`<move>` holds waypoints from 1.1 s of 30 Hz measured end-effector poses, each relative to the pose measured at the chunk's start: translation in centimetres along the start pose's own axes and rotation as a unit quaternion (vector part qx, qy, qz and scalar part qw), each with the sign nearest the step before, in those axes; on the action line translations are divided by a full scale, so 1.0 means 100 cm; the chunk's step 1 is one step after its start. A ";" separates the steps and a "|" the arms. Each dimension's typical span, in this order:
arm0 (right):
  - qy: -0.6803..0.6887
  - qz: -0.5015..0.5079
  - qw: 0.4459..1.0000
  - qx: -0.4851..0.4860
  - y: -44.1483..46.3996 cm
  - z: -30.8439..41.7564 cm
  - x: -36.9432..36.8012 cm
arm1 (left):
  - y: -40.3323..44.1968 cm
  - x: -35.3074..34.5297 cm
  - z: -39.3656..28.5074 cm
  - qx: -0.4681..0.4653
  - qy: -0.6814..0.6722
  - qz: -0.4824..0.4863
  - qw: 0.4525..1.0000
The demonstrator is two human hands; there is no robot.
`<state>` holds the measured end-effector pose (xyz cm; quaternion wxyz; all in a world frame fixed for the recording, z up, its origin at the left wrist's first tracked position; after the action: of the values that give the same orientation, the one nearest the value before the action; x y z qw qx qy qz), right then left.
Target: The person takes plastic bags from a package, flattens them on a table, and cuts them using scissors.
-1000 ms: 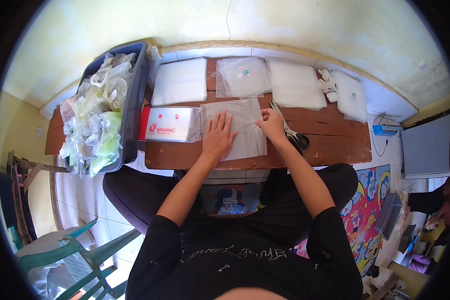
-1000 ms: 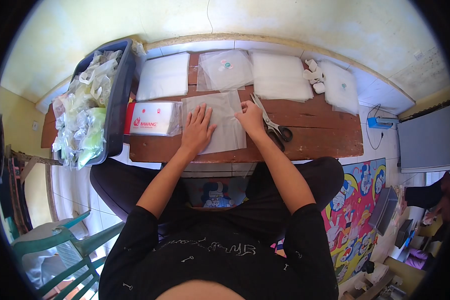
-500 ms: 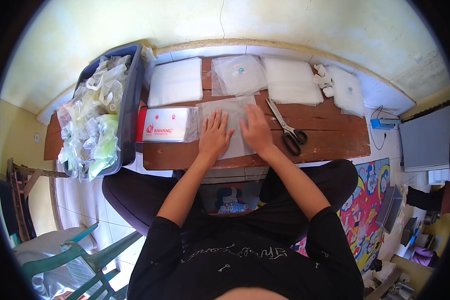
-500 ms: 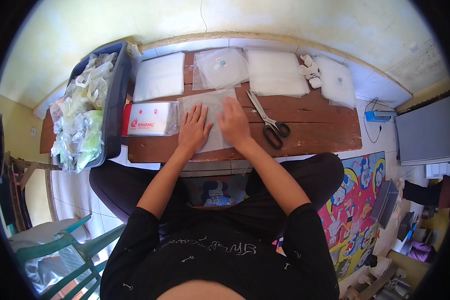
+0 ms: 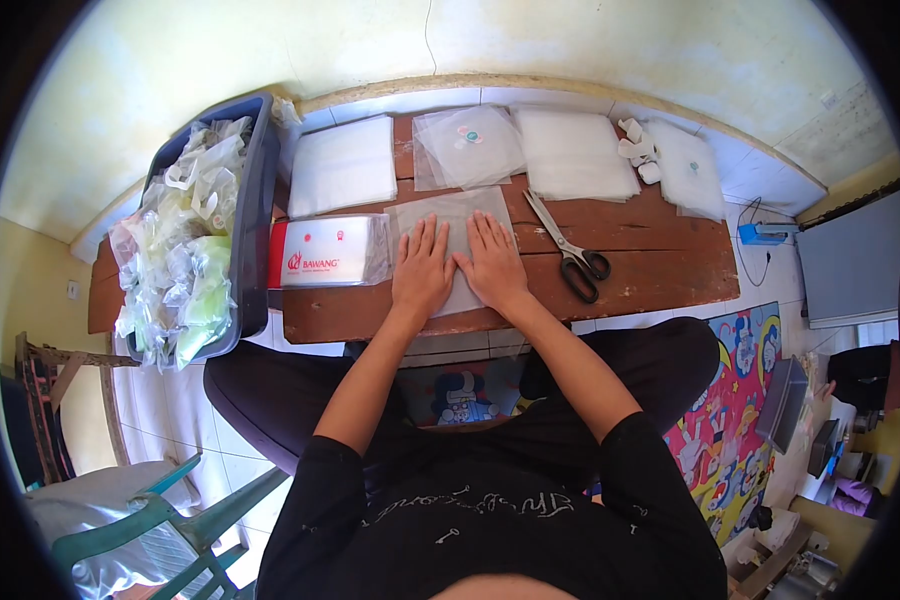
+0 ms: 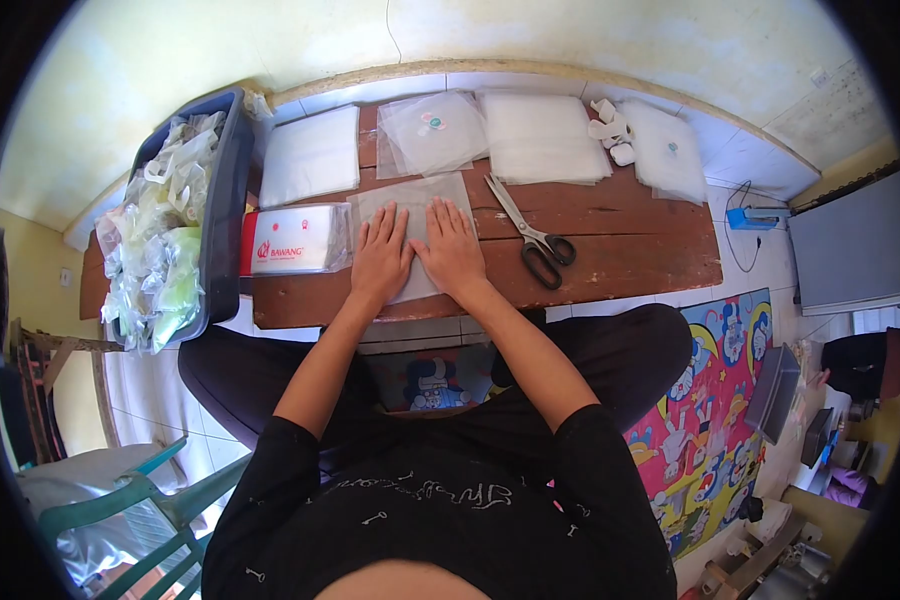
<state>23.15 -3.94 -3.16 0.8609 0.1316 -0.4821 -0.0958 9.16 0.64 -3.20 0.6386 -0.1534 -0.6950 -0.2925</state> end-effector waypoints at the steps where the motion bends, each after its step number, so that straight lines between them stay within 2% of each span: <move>1: 0.000 0.000 1.000 0.001 0.000 -0.001 0.001 | 0.000 0.000 0.000 0.000 0.000 0.002 1.000; 15: -0.040 0.025 0.998 -0.038 0.024 -0.023 0.004 | 0.000 0.002 0.000 0.004 0.003 0.012 1.000; 33: -0.053 0.005 0.998 -0.019 0.023 -0.025 0.002 | 0.013 -0.006 -0.017 0.012 -0.007 -0.018 1.000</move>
<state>25.43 -1.47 -3.50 0.8370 0.1076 -0.5256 -0.1078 11.35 0.74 -3.50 0.6303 -0.1353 -0.7054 -0.2946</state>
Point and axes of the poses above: each hand's wrist, its own y-axis towards the middle knuckle, its own x-axis out of the back of the hand, z = x × y, the point moved 3 cm from there along y, towards the middle knuckle, and after that the axes turned 15 degrees about y, right-handed, at the moved point
